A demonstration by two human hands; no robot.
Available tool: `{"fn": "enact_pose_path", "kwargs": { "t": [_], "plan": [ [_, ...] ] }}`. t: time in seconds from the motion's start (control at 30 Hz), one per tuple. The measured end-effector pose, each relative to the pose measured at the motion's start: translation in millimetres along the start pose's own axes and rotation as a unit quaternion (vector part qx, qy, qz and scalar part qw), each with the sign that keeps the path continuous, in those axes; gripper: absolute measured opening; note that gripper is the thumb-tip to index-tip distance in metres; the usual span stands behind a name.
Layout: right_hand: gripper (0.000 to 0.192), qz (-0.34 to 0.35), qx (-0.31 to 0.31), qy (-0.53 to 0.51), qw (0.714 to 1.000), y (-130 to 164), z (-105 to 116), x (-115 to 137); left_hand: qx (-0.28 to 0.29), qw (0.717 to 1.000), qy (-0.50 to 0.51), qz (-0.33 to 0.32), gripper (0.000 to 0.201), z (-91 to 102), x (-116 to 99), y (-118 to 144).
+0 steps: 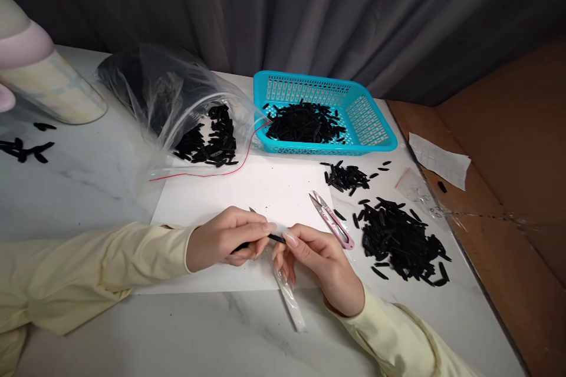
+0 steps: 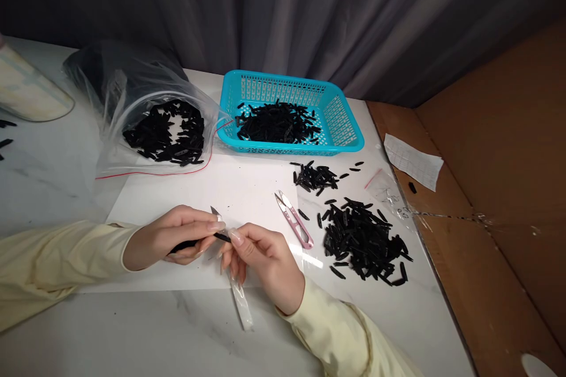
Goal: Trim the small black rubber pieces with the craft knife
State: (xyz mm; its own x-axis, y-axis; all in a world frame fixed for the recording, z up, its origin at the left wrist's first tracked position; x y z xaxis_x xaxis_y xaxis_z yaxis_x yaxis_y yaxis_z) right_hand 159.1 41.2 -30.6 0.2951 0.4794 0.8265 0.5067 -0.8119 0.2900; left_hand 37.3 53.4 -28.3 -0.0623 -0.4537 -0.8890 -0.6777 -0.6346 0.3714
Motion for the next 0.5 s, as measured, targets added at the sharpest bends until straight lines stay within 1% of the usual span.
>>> {"fn": "enact_pose_path", "kwargs": {
  "t": [0.17, 0.5],
  "plan": [
    [0.032, 0.001, -0.003, 0.005, 1.000, 1.1, 0.4, 0.7, -0.019, 1.000, -0.009, 0.016, 0.035, -0.5, -2.8, 2.0],
    [0.027, 0.004, -0.010, 0.001, 1.000, 1.3, 1.5, -0.3, -0.015, 1.000, -0.010, 0.014, 0.032, -0.6, -2.4, 1.8]
  ]
}}
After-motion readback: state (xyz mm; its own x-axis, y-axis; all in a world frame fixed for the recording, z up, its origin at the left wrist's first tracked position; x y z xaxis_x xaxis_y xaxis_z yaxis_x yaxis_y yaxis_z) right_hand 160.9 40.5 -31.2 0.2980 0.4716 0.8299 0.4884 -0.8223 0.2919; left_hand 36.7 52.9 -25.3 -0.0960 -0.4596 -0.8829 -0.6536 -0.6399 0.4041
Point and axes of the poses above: each hand's wrist, its own y-axis away from the middle knuckle, its own z-axis out of the back of the hand, x = y × z, the point moved 5 cm from there along -y, towards the middle knuckle, and after that the axes turned 11 degrees about -y, right-handed, at the moved point
